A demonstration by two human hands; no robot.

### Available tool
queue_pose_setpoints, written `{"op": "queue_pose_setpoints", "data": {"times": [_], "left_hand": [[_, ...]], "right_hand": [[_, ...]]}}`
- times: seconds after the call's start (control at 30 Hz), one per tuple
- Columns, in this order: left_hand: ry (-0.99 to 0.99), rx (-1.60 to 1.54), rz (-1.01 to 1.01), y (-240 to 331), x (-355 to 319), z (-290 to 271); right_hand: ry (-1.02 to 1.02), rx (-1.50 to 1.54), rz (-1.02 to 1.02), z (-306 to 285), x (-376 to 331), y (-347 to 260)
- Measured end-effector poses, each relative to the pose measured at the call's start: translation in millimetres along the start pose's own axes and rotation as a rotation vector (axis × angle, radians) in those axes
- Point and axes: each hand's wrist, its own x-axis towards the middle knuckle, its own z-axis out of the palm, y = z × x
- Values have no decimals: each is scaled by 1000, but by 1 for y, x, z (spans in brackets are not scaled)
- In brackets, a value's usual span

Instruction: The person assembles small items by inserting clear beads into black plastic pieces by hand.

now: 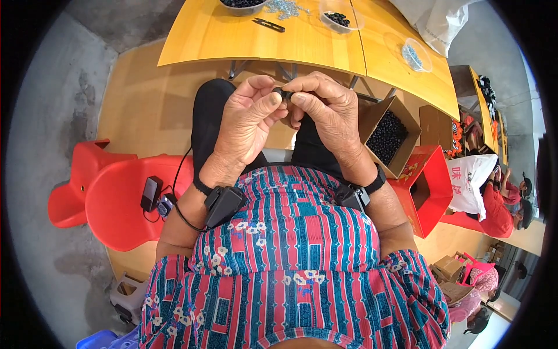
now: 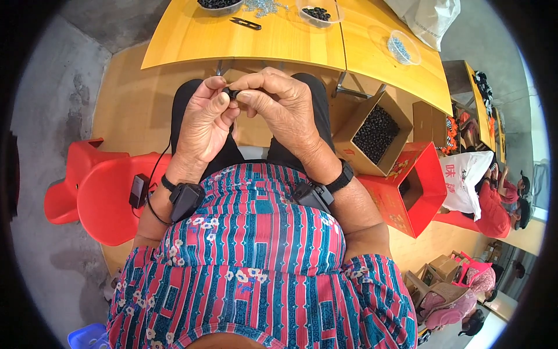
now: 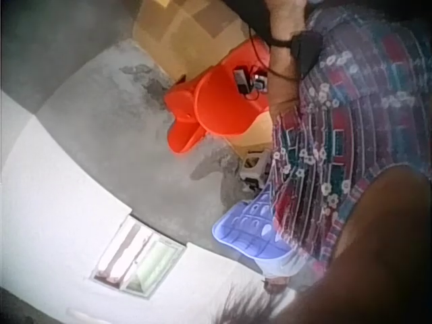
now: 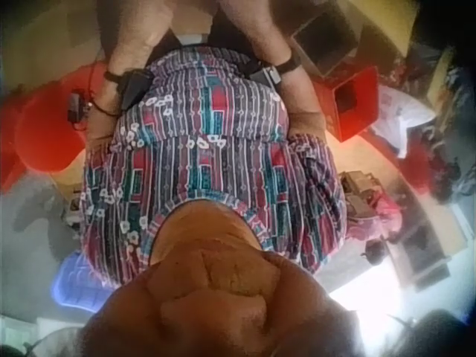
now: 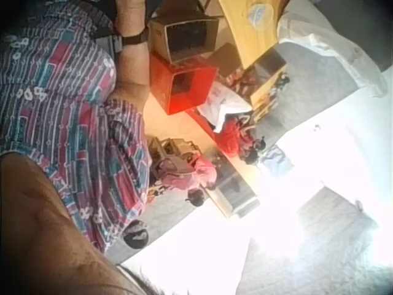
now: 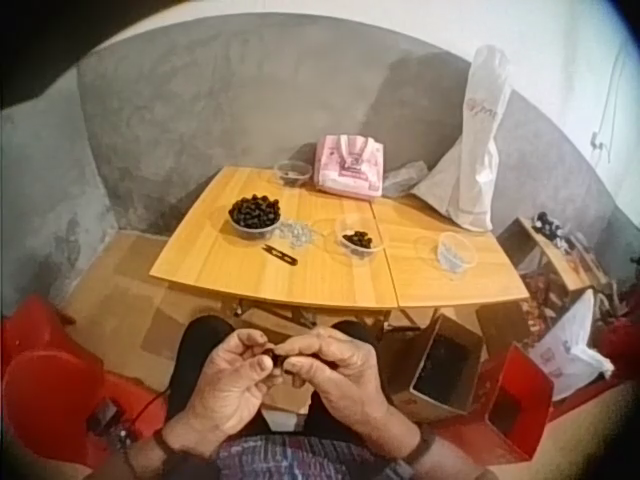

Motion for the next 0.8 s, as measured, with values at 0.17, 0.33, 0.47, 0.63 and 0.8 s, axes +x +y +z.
{"op": "queue_pose_setpoints", "data": {"times": [0.17, 0.33, 0.47, 0.63, 0.8], "left_hand": [[-25, -31, -41, 0, -1, -1], [-17, -55, -89, -1, -1, -2], [-15, -86, -85, -3, -2, -1], [-15, -93, -43, -3, 3, -4], [-93, -58, 5, -1, 3, -8]], "right_hand": [[-55, -73, -77, -3, 2, 2], [-107, -143, -153, -6, 4, 1], [-124, -195, -251, -7, 4, 5], [-14, -259, -332, -1, 3, 10], [-9, -206, -245, -1, 1, 8]]}}
